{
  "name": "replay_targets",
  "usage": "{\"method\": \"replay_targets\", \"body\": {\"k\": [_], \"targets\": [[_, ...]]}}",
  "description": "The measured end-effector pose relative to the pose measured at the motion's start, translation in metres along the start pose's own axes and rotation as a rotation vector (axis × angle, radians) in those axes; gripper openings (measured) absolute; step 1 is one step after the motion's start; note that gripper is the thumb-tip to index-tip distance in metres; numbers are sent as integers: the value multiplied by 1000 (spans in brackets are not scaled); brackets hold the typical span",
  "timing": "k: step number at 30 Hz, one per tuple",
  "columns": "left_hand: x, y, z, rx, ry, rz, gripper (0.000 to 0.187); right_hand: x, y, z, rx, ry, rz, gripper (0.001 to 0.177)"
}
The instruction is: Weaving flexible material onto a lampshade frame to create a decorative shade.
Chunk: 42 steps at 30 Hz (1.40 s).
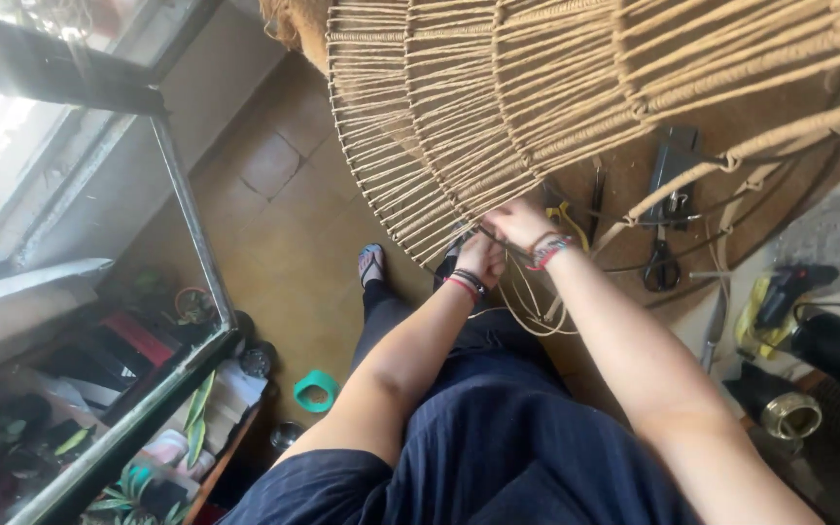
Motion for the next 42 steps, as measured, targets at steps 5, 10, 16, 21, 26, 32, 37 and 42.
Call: {"method": "replay_targets", "body": {"k": [5,10,16,21,26,32,37,42], "targets": [[5,-1,4,-103,31,-6,30,34,-32,-26,340,-633,63,13],[-40,-35,32,-98,-493,78,24,18,-13,-27,113,-1308,-141,28],[68,144,-130,864,-1660,134,19,-51,5,3,-481,-1781,-282,28],[157,170,-167,1249,-1803,137,36,-41,-40,-28,-1052,-1705,-141,39],[188,109,-147,1467,-2051,-160,36,-36,-99,-104,-1119,-1330,-365,30],[190,111,-170,1364,-2089,175,28,-61,-91,-88,-1369,-1345,-213,23],[208,137,-200,1066,-1638,590,24,-15,-88,-88,-1351,-1644,-84,19],[210,142,-214,878,-1506,799,32,25,26,-19,-587,-1989,-288,15]]}}
Point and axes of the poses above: each hand's wrist, its own y-axis away from the middle knuckle, its own x-axis out of the palm, z = x × y, the point moved 4 cm from there along -y, towards the middle knuckle, and after that the axes turned 6 degrees about z, right-handed, at the moved point
